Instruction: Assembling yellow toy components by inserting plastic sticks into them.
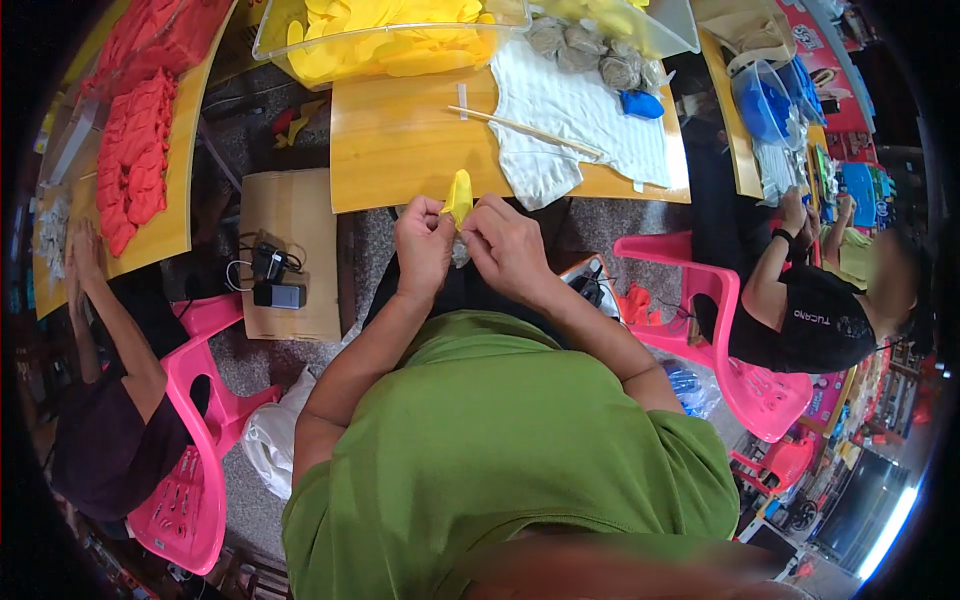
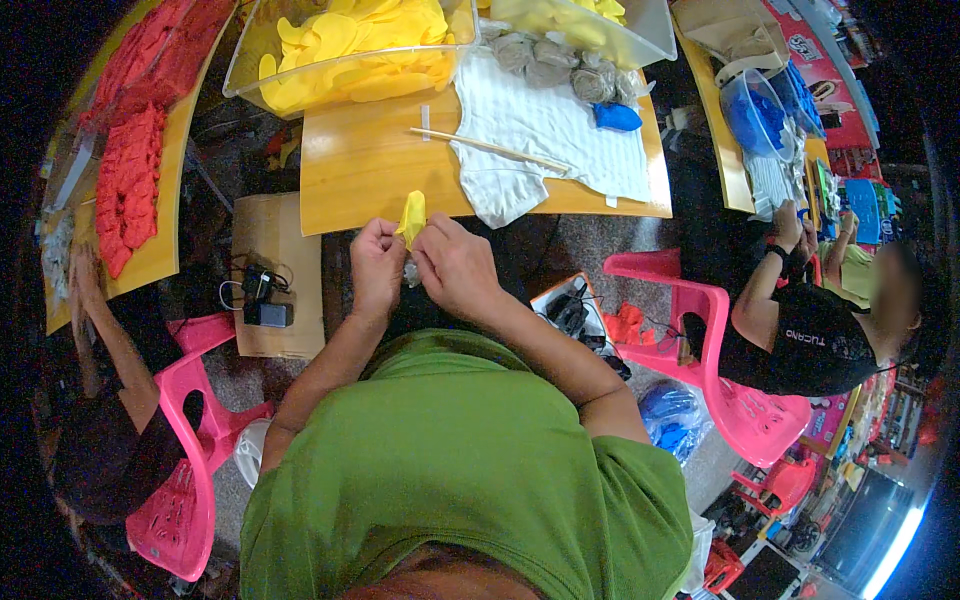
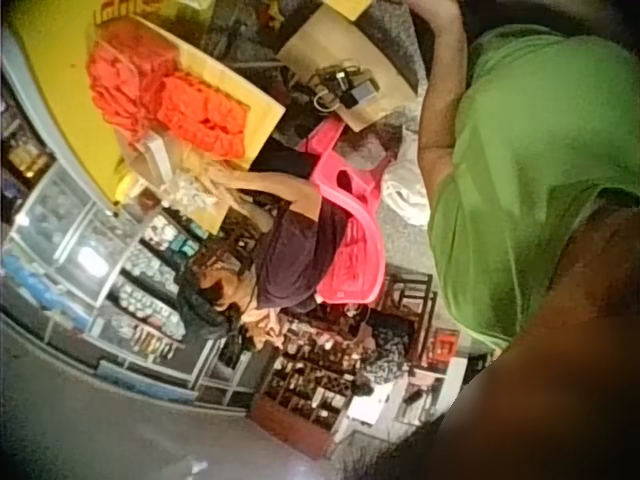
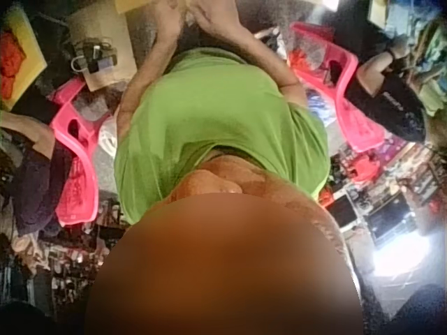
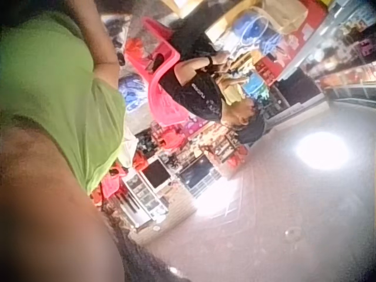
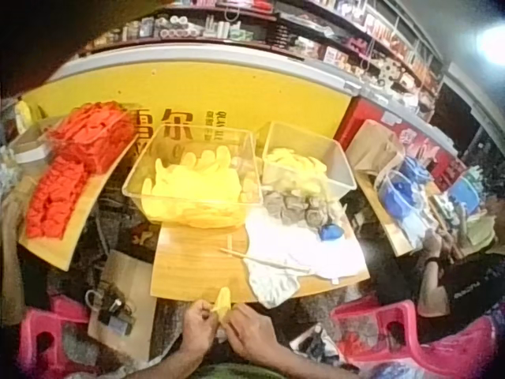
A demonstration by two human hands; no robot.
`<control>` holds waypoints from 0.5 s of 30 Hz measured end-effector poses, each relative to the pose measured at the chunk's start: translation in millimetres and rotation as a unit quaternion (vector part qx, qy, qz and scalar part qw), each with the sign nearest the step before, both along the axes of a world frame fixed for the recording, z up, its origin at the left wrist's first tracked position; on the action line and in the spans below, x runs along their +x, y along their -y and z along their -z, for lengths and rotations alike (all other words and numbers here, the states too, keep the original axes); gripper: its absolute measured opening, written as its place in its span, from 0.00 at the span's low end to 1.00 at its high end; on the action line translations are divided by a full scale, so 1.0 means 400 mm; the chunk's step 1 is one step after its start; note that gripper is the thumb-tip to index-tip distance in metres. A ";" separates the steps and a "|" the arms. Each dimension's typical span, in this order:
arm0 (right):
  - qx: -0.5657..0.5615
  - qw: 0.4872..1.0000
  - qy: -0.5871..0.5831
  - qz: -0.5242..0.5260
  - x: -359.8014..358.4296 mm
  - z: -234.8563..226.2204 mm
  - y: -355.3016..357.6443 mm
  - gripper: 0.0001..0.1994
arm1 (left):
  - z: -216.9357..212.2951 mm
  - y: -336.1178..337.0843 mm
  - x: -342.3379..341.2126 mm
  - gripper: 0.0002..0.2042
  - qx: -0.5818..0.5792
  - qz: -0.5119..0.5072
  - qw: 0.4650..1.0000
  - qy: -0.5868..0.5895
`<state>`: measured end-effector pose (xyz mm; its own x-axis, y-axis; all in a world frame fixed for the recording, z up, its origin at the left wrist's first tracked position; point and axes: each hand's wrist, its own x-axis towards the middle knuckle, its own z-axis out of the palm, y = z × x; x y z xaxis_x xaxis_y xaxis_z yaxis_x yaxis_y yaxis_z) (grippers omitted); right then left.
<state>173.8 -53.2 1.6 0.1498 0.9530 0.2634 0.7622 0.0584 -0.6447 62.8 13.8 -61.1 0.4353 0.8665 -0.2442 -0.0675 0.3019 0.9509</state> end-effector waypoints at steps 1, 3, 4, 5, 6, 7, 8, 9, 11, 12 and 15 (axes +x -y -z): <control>0.002 1.000 0.000 0.001 0.004 0.001 0.000 0.04 | -0.003 0.002 0.005 0.01 0.002 0.001 1.000 0.000; 0.031 0.999 0.010 -0.010 0.016 0.010 0.002 0.05 | -0.015 0.009 0.021 0.03 -0.101 -0.060 0.991 0.060; 0.034 0.999 0.011 -0.009 0.015 0.015 0.004 0.05 | -0.004 0.007 0.021 0.03 -0.099 -0.059 0.992 0.061; 0.058 0.998 -0.010 0.018 0.011 0.020 0.008 0.06 | 0.018 0.004 0.020 0.03 -0.109 -0.063 0.986 0.108; 0.081 0.995 -0.032 0.045 0.012 0.025 0.010 0.08 | 0.005 0.000 0.023 0.03 -0.120 -0.066 0.978 0.155; 0.084 0.995 -0.032 0.046 0.017 0.027 0.009 0.08 | -0.008 -0.006 0.026 0.03 -0.118 -0.064 0.979 0.155; 0.131 0.988 -0.004 0.084 0.023 0.028 0.008 0.11 | -0.023 -0.013 0.027 0.02 -0.179 -0.064 0.965 0.183; 0.177 0.976 0.022 0.121 0.025 0.029 0.008 0.14 | -0.043 -0.018 0.025 0.03 -0.239 -0.063 0.946 0.209; 0.123 0.985 -0.043 0.109 0.024 0.042 0.017 0.16 | -0.032 -0.020 0.026 0.04 -0.255 -0.079 0.937 0.227; 0.067 0.987 -0.107 0.096 0.022 0.050 0.024 0.18 | -0.035 -0.022 0.028 0.06 -0.274 -0.094 0.925 0.245; 0.014 0.939 -0.327 0.104 -0.001 0.082 0.014 0.14 | -0.057 -0.016 0.038 0.06 -0.306 -0.128 0.904 0.269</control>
